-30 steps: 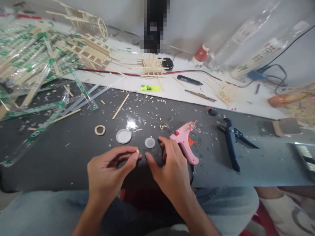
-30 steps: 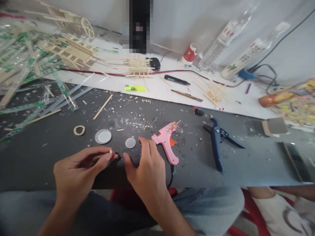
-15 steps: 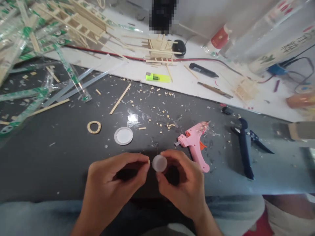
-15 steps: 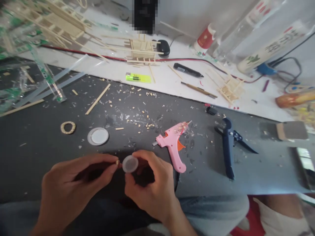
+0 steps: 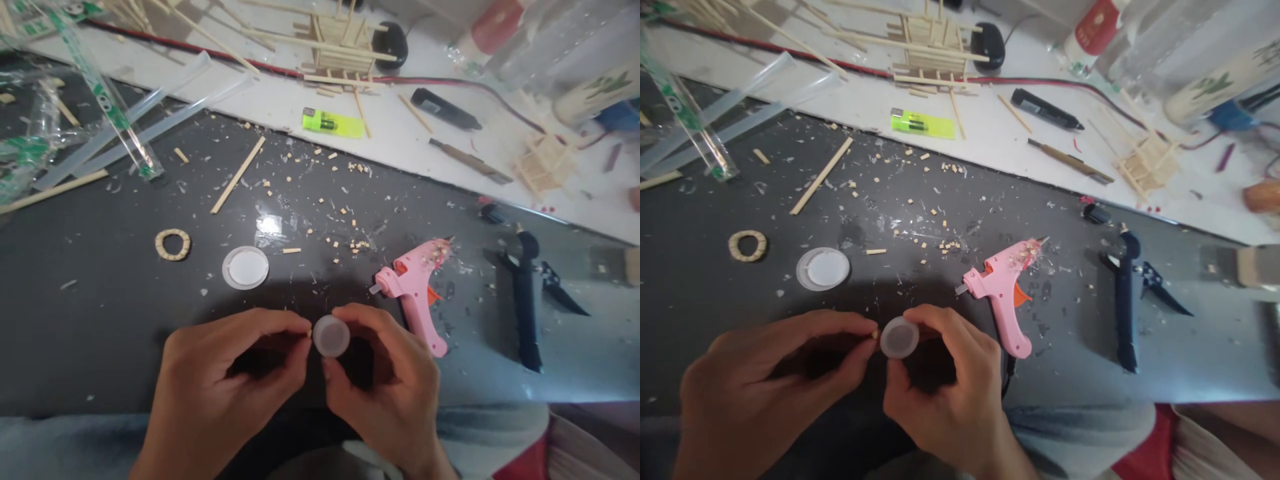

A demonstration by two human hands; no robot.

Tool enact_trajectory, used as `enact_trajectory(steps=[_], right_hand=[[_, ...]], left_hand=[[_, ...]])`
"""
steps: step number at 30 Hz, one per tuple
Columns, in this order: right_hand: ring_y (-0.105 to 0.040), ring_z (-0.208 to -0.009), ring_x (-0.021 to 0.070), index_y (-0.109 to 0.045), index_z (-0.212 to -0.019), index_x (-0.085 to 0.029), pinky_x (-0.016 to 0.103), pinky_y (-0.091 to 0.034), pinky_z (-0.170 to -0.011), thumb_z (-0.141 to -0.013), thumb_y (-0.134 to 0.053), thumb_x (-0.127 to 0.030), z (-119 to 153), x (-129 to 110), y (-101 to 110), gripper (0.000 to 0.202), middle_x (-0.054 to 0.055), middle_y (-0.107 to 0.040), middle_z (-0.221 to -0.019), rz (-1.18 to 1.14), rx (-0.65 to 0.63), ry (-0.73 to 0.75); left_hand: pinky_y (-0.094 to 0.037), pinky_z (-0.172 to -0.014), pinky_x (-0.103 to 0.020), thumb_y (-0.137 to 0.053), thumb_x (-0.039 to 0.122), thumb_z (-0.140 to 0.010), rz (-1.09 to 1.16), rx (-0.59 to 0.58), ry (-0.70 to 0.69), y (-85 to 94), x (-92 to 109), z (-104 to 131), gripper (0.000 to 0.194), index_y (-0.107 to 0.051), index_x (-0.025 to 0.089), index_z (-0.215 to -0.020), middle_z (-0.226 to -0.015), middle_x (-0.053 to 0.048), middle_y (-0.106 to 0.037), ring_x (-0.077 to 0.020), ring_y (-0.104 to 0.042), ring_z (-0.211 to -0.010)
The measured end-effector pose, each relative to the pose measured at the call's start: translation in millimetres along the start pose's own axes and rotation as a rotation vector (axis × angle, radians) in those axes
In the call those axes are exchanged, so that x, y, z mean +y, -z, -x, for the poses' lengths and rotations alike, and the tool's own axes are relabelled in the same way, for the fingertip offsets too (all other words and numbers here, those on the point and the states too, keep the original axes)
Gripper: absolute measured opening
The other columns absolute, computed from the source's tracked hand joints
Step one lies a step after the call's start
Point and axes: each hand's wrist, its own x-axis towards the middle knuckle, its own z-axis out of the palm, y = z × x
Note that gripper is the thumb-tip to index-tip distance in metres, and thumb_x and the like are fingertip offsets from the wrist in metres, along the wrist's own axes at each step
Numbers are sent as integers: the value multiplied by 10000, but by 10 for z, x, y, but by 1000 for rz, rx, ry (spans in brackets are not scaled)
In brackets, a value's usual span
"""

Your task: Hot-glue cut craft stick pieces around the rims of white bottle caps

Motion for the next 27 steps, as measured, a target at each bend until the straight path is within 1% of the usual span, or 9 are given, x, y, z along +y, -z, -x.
enact_trajectory(steps=[4, 10, 13, 17, 21, 27], right_hand=[[-753, -714, 143, -693, -1080, -279, 234, -633, -646, -735, -704, -93, -17, -19, -5, 393, -51, -795, -895, 15, 23, -2], [-748, -702, 119, -693, -1081, -282, 199, -628, -646, -730, -716, -93, -20, -26, 0, 400, -69, -792, -890, 19, 16, -6], [-747, -701, 129, -693, -1080, -283, 214, -630, -640, -735, -729, -96, -11, -15, -6, 394, -63, -793, -893, 15, 6, -12], [-751, -707, 147, -697, -1097, -286, 238, -636, -641, -743, -737, -107, -6, -1, -9, 399, -51, -796, -904, 13, -1, -26], [-749, -706, 138, -694, -1093, -286, 229, -631, -647, -733, -735, -102, -12, 1, -4, 406, -58, -797, -909, 28, -6, -21], [-754, -728, 127, -692, -1091, -283, 210, -625, -674, -744, -715, -86, -21, -4, -1, 399, -61, -795, -913, 27, -19, -3]], left_hand=[[-593, -580, -166, -726, 136, -773, -24, -29, -22, 8, 2, -21, 227, -769, 358, -795, -663, 131, -769, -97, -682, -494], [-566, -560, -147, -713, 144, -771, -33, -16, -37, -7, 20, -35, 220, -770, 355, -788, -640, 142, -752, -77, -654, -476], [-558, -548, -146, -715, 139, -771, -30, -18, -33, -5, 23, -36, 222, -769, 355, -777, -620, 143, -737, -74, -636, -458], [-559, -571, -128, -737, 135, -771, -59, -47, -44, 5, 21, -32, 237, -768, 367, -813, -646, 157, -754, -66, -651, -475], [-552, -570, -117, -740, 126, -776, -62, -70, -51, 12, 17, -41, 249, -764, 370, -820, -632, 171, -744, -55, -647, -467], [-557, -559, -122, -748, 143, -819, -64, -114, -80, 64, -15, -39, 241, -775, 373, -883, -678, 169, -778, -62, -695, -495]])
